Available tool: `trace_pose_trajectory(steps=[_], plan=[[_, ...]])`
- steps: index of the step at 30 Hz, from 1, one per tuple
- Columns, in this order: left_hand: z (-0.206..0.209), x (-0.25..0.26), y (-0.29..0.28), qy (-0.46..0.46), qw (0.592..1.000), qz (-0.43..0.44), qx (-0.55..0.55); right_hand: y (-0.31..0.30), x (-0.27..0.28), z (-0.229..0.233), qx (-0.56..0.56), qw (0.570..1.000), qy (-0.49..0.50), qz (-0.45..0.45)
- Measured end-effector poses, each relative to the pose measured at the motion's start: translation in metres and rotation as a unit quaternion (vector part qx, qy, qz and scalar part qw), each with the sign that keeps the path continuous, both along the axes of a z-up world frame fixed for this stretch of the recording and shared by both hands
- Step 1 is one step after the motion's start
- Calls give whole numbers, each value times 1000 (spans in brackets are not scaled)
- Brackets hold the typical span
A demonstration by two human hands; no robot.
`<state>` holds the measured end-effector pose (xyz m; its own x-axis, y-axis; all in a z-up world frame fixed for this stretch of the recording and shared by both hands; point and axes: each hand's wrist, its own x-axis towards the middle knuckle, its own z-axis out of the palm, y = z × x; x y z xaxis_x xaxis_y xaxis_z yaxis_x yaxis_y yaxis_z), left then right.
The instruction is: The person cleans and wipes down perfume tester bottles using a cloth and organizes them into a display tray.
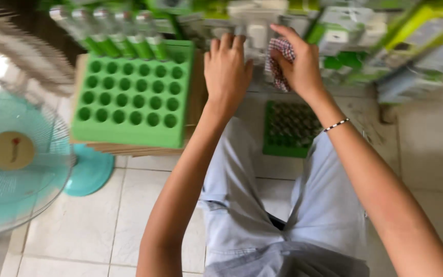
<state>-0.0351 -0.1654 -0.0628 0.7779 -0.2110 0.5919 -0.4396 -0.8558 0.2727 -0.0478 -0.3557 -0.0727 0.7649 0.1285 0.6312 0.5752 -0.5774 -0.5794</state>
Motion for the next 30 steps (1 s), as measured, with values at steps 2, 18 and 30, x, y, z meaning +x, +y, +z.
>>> trace_pose_trajectory(steps=[2,18,30], plan=[[-18,4,-55,89,995,-44,-29,-46,-18,-15,-10,998,30,-46],[-381,-73,-237,560,818,-65,116,-140,-120,-307,-53,838,446,-310],[-395,-91,-220,458,878,-128,-45,-112,-138,-378,-99,805,435,-391]])
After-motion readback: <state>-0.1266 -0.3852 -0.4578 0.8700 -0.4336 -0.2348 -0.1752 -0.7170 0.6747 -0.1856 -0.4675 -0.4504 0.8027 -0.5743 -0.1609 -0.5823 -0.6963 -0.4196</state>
